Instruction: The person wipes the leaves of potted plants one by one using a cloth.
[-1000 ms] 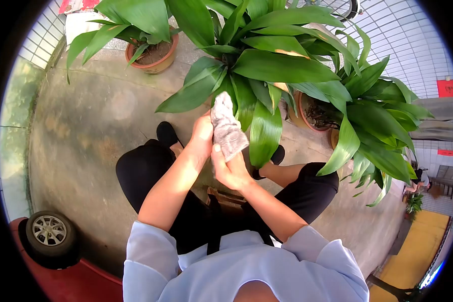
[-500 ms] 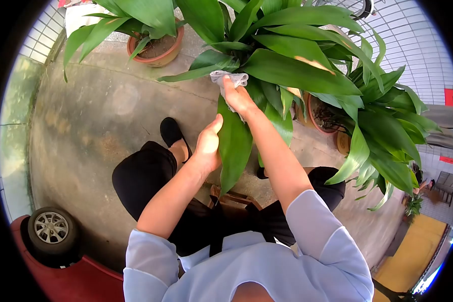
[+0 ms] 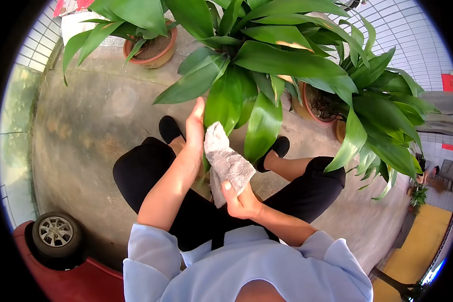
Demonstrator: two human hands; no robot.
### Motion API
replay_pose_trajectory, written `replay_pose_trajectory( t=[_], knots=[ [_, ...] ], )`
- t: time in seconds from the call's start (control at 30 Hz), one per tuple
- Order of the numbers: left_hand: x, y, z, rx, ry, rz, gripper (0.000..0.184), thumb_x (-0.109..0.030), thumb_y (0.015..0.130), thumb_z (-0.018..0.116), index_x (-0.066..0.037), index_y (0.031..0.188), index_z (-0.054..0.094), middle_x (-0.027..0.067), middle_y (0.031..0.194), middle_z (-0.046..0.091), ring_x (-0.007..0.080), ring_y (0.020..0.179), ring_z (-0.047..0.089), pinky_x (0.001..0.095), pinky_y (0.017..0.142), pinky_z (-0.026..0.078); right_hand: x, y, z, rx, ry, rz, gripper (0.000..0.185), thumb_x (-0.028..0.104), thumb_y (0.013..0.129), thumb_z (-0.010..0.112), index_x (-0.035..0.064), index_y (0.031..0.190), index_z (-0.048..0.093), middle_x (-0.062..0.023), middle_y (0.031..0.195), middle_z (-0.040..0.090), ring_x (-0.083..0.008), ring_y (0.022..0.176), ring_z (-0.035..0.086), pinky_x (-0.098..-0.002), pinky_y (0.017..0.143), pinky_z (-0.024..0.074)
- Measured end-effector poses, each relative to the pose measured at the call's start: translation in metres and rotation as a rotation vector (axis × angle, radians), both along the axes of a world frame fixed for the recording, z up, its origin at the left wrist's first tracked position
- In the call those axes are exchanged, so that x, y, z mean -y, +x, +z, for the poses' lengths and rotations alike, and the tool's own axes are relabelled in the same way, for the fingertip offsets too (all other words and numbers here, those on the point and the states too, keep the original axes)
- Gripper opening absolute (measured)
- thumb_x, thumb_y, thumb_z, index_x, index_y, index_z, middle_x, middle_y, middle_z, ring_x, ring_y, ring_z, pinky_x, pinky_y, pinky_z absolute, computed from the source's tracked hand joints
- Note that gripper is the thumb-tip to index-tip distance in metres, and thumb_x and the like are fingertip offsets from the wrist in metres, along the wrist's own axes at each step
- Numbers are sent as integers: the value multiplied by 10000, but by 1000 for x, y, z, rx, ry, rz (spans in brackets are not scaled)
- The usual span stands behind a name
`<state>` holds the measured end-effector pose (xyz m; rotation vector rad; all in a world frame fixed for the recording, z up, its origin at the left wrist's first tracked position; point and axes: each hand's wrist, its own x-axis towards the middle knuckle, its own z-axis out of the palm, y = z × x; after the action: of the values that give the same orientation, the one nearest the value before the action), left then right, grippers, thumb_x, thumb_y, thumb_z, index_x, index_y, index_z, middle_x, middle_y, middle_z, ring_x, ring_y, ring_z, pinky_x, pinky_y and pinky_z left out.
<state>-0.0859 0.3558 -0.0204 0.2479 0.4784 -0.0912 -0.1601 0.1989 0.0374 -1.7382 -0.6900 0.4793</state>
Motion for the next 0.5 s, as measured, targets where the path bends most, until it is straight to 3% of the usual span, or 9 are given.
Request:
replay_pose_trajectory(
  t=[0.03,0.1,0.17,0.23,0.3,0.47,0.5],
  knots=[
    [-2,2,-2,-69,101,-36,404,-306,929,502,7,1185,519,113,1100,603,213,940,606,334,818,490,6,-7,2,-47,3,14,448,247,941,335,-56,1259,425,-220,1278,442,-355,1203,397,-410,1042,259],
    [1,4,-18,-6,142,-133,348,-195,913,523,-5,1205,512,110,1109,600,210,954,604,341,827,488,14,-15,2,-504,73,-97,474,311,963,323,-49,1256,423,-179,1286,449,-286,1206,397,-391,1034,276],
    [10,1,4,-49,235,-130,351,-137,909,504,-27,1242,491,104,1110,597,217,987,590,341,862,470,28,-24,-13,-907,161,-232,559,421,980,310,-34,1296,388,-113,1298,452,-182,1203,381,-350,1024,304],
    [13,0,20,-93,372,-124,363,-121,910,494,-28,1260,476,105,1130,587,223,1026,571,351,891,453,51,-21,-13,-851,311,-412,579,432,971,335,-11,1343,345,-123,1314,446,-206,1218,398,-346,1033,306],
    [13,-1,13,-50,260,-81,360,-128,926,464,-33,1273,460,100,1166,566,229,1083,535,375,927,426,59,-6,31,-670,498,-499,627,481,937,375,0,1339,349,-139,1319,448,-273,1222,437,-404,1026,343],
    [8,-6,10,-66,257,-153,347,-173,937,466,-39,1258,465,97,1180,556,232,1069,538,382,926,425,77,3,50,-238,509,-807,648,510,940,330,4,1344,341,-139,1326,442,-280,1216,441,-416,1026,337],
    [7,-7,11,-74,265,-180,349,-178,938,468,-40,1258,465,100,1179,556,232,1069,537,381,926,426,77,3,44,-226,457,-691,636,493,946,321,-1,1346,336,-142,1334,432,-280,1225,430,-413,1033,324]
  ],
)
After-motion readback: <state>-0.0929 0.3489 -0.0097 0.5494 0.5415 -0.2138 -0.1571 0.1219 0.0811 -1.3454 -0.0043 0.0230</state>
